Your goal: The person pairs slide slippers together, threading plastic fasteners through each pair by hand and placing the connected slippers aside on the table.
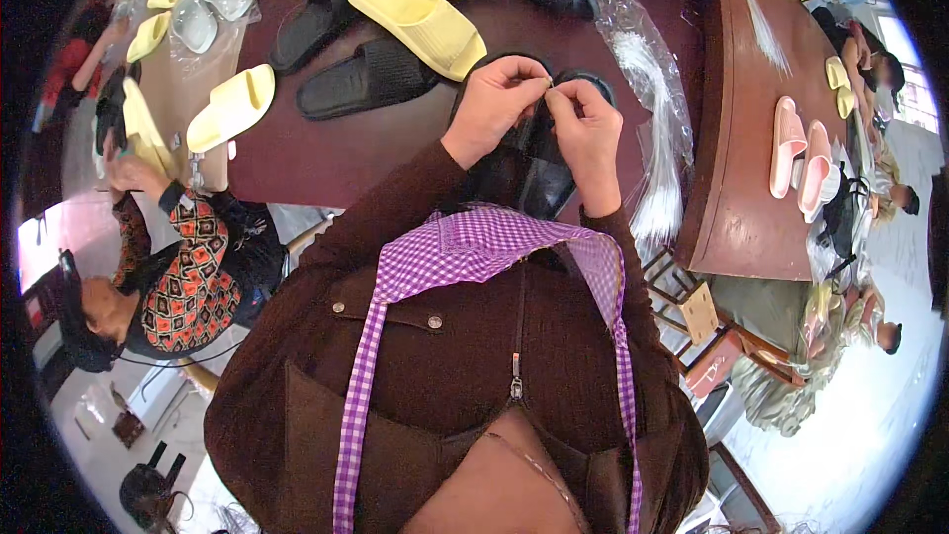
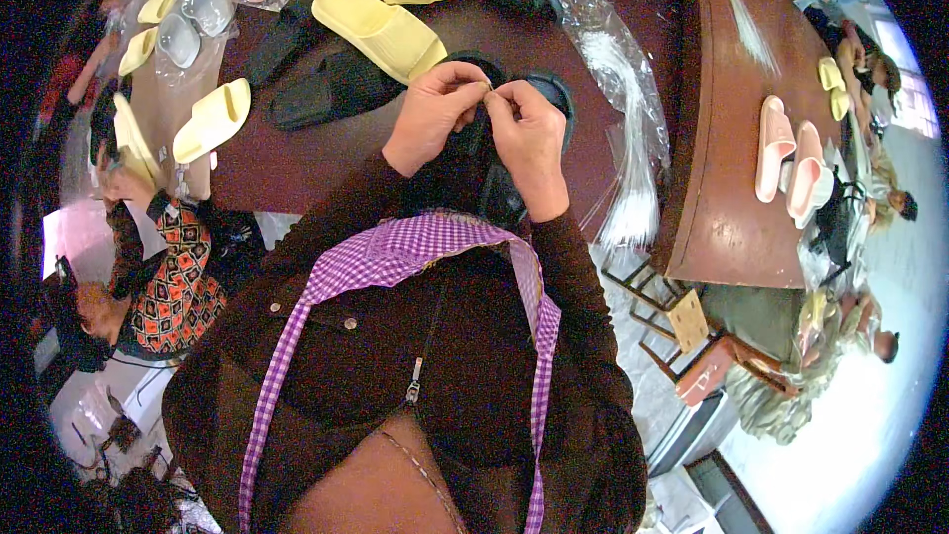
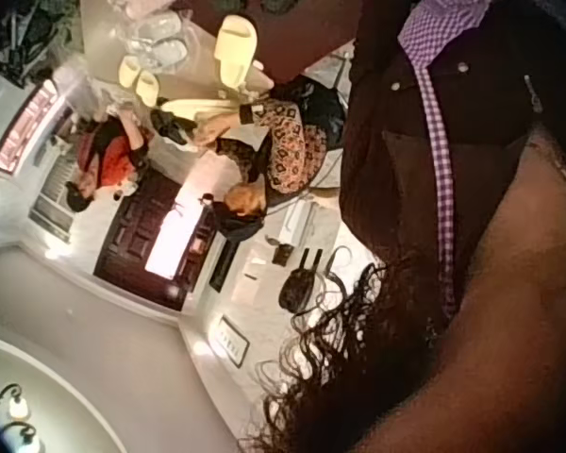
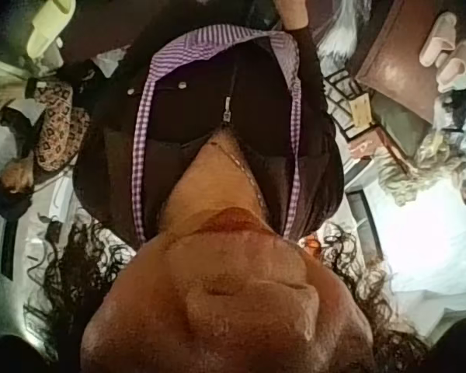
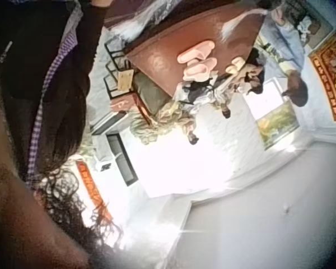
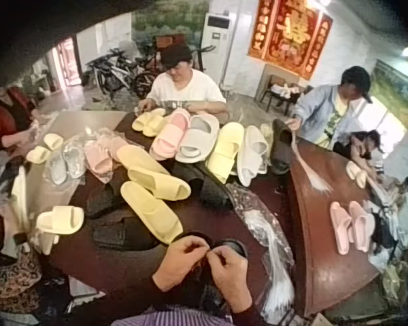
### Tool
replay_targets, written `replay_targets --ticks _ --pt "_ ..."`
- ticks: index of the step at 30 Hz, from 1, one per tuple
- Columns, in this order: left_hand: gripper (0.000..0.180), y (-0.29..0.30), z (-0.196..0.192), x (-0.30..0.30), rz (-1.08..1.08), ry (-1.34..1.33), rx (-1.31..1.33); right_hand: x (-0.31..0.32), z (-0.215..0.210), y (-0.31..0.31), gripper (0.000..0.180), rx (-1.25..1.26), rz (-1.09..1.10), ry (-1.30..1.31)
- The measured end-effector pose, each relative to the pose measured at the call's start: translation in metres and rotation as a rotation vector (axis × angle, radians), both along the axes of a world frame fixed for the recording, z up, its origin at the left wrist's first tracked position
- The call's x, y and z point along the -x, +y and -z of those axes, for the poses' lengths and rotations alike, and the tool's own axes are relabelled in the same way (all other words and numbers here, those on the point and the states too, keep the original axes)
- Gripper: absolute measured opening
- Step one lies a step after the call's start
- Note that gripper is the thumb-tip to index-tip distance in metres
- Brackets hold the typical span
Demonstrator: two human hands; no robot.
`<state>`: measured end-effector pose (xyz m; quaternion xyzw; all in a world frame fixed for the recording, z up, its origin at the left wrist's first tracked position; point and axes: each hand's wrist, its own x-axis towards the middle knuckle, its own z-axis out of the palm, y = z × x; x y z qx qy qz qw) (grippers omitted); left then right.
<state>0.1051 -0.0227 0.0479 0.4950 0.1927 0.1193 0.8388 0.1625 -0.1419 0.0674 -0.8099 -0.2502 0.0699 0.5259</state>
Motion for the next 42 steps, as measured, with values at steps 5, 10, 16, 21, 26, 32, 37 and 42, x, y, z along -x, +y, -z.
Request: replay_targets --ticks 5,10,16,21,26,32,37,42 --pt "0.007 0.007 0.016 -0.003 -0.035 -0.089 -0.172 -0.005 -0.006 0.0 0.008 -0.017 -0.076 0.219" --pt "0.006 0.014 0.014 0.004 0.185 0.011 0.284 -0.009 -0.01 -0.001 0.008 -0.077 -0.161 0.398" --pt "0.008 0.02 0.021 0.004 0.224 -0.01 0.373 -0.015 -0.009 -0.001 0.007 -0.035 -0.229 0.48" --pt "0.011 0.016 0.016 0.001 0.199 0.048 0.14 -0.022 0.016 -0.002 0.006 -0.052 -0.204 0.357" --pt "0.02 0.005 0.032 0.009 0.036 0.066 -0.067 -0.026 0.048 -0.007 0.006 -0.026 -0.088 -0.154" --pt "0.03 0.021 0.075 0.048 -0.191 0.128 -0.591 -0.007 0.092 -0.054 0.018 0.233 -0.038 0.206" --pt "0.03 0.045 0.118 0.098 -0.351 0.206 -0.906 0.023 0.105 -0.056 0.035 0.419 -0.078 0.155" --pt "0.03 0.025 0.149 0.122 -0.154 0.433 -0.526 0.024 0.106 -0.016 0.038 0.567 -0.035 0.11"
